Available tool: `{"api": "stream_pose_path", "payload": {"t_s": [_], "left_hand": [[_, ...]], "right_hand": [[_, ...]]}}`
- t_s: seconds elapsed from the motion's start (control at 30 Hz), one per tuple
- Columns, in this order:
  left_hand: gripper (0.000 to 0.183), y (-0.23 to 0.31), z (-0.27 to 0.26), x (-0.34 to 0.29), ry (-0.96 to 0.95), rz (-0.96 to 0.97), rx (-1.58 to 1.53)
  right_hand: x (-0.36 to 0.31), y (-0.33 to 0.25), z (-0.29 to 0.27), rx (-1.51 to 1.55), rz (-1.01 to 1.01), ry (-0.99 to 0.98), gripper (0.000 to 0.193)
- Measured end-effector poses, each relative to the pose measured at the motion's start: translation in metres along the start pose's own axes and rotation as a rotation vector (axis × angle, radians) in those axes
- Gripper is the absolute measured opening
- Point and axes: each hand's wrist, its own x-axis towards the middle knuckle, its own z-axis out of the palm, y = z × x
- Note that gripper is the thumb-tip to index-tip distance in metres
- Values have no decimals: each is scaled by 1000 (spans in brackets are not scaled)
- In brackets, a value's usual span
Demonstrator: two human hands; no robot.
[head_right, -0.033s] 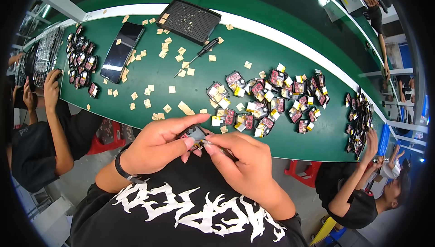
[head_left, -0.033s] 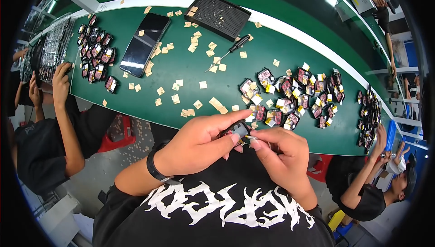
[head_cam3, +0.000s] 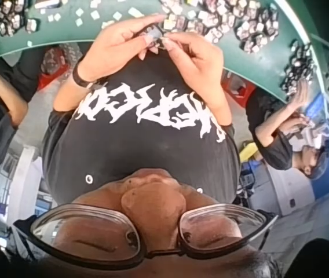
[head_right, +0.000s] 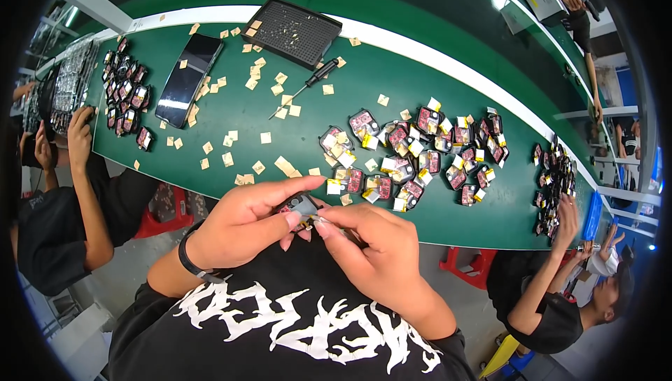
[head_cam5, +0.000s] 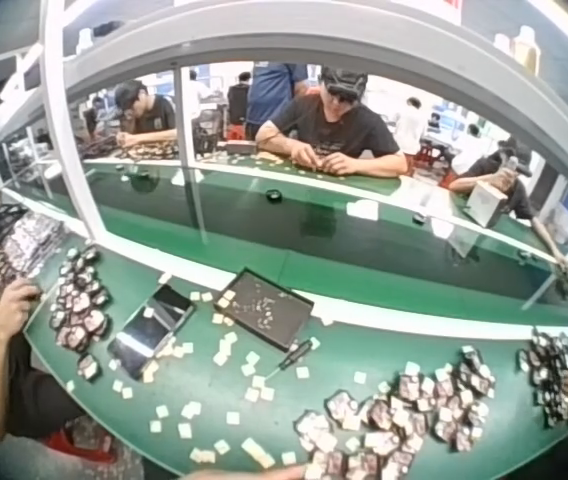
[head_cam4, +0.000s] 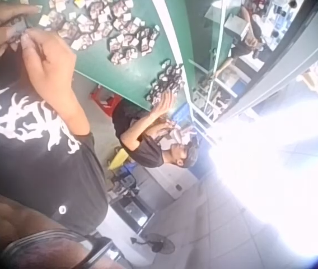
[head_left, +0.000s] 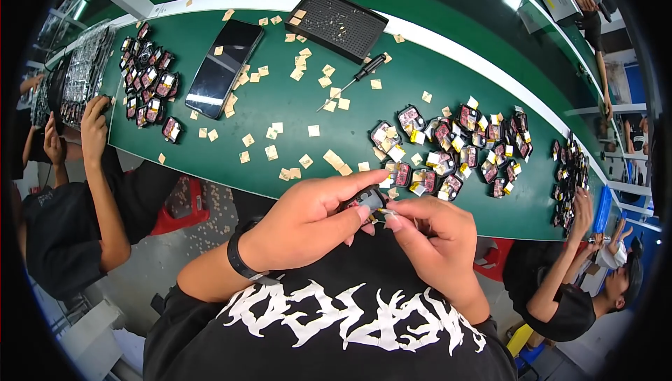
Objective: Assembling small electronic components, specifically attaching a small cable or sensor to a circuit board within a small plastic casing using tweezers.
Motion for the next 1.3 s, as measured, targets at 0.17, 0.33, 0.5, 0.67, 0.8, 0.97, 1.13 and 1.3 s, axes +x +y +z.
{"api": "stream_pose_path", "payload": {"t_s": [0.17,0.33,0.5,0.67,0.8,0.97,1.13,1.3], "left_hand": [[49,-6,3,1,61,45,121],[51,-6,5,1,95,239,359],[52,-9,6,1,100,226,390],[54,-13,3,1,51,234,298],[55,-13,3,1,55,219,275],[56,-13,2,1,60,212,274],[53,-15,3,2,65,190,191],[52,-18,-1,3,57,160,249]], "right_hand": [[-5,-2,8,312,378,73,14],[-4,-1,13,327,298,89,12],[-6,-2,11,228,291,74,12],[-7,-2,13,226,305,130,10],[-8,-3,13,216,301,121,10],[-8,-4,15,114,209,129,10],[-7,-4,14,79,188,114,11],[-8,-5,17,134,219,90,12]]}}
